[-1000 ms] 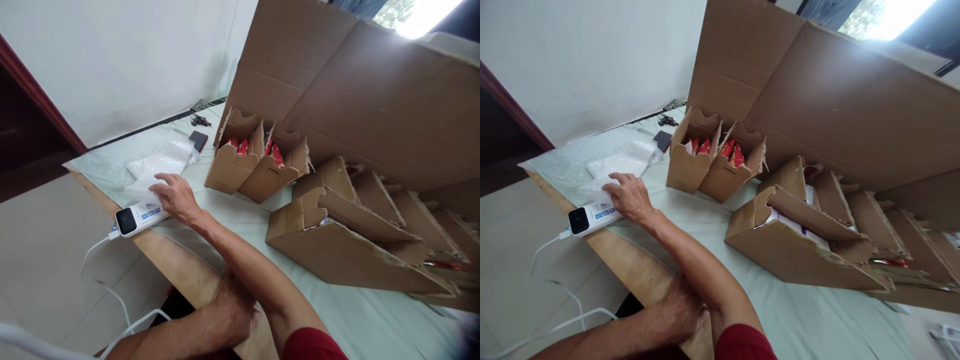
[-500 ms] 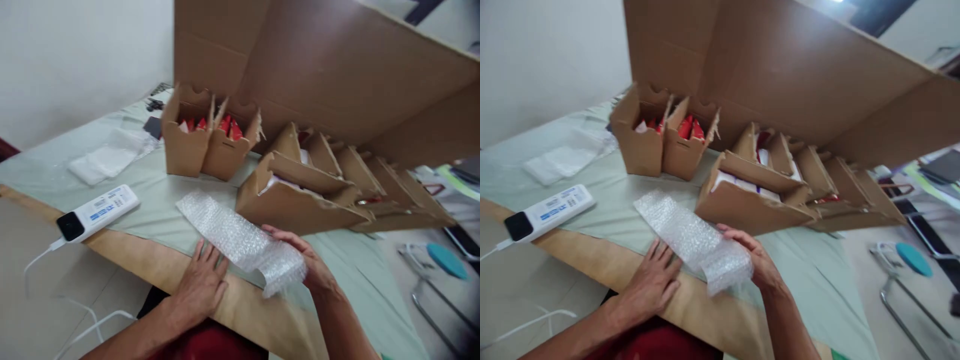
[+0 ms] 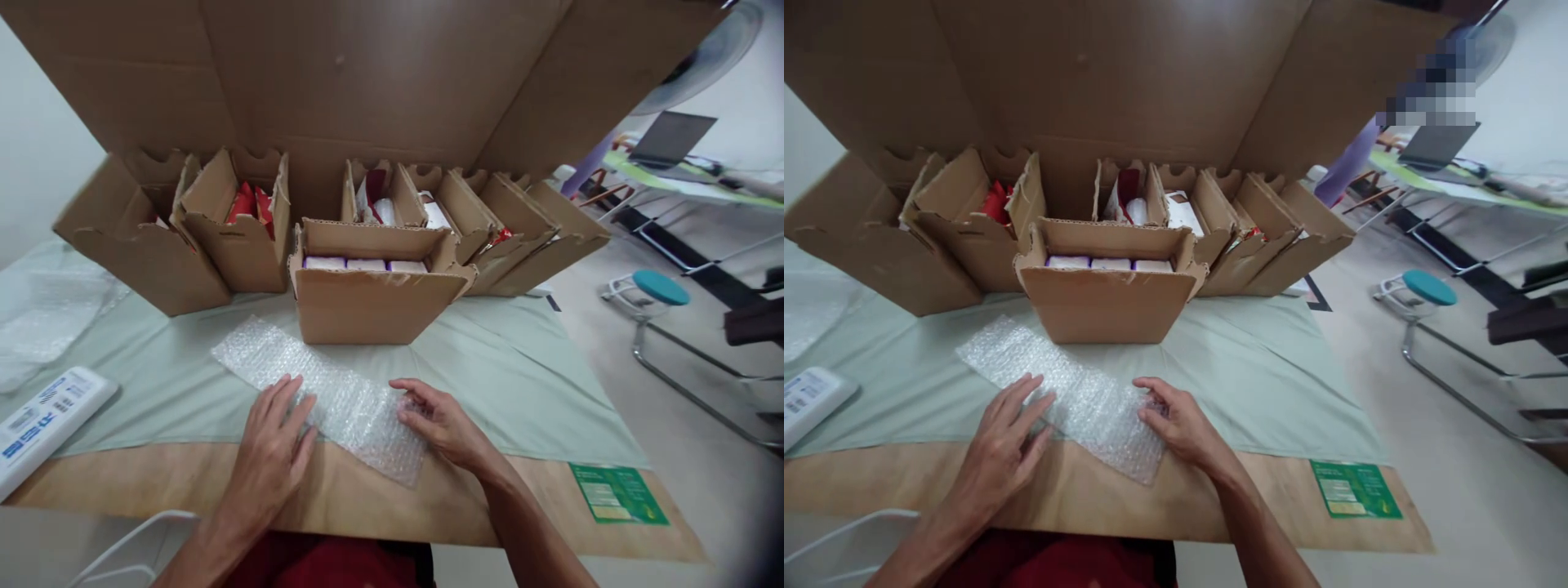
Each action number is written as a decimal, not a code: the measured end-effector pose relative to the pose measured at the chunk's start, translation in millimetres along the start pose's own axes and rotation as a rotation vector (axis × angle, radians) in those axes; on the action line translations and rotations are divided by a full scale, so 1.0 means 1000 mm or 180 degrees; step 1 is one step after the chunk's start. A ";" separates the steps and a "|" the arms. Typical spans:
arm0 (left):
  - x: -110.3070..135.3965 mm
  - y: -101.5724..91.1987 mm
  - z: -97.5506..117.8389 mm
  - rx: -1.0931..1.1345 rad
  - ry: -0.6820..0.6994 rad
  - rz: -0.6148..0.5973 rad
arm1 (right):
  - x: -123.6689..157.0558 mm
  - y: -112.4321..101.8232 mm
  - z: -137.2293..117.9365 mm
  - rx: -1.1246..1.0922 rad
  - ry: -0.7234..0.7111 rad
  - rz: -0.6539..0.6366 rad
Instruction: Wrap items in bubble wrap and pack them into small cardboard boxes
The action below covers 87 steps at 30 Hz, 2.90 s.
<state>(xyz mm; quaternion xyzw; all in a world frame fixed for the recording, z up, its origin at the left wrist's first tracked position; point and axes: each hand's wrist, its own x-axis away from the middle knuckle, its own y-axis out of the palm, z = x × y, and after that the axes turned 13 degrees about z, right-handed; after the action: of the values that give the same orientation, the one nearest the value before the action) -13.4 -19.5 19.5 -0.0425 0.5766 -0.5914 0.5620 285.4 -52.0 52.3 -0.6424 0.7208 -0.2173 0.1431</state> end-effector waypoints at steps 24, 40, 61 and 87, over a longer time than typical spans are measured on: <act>-0.020 -0.001 0.013 0.0133 0.0313 -0.0880 | 0.011 -0.004 0.023 0.0912 -0.1502 0.0226; -0.054 -0.007 0.016 0.0156 0.0342 -0.0913 | 0.022 0.009 0.019 0.1115 -0.1950 0.0338; -0.039 0.000 0.029 0.0380 0.0415 -0.0689 | 0.019 0.017 0.016 0.0400 -0.1737 0.0636; -0.046 -0.023 0.008 0.0626 -0.0111 -0.0841 | 0.026 0.023 -0.001 0.1422 -0.2530 0.1262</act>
<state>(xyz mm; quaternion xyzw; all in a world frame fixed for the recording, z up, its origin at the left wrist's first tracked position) -5.5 1.5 65.9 -0.0730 0.4955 -0.7130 0.4907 261.7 -76.0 43.4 -0.4798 0.6546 -0.0734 0.5795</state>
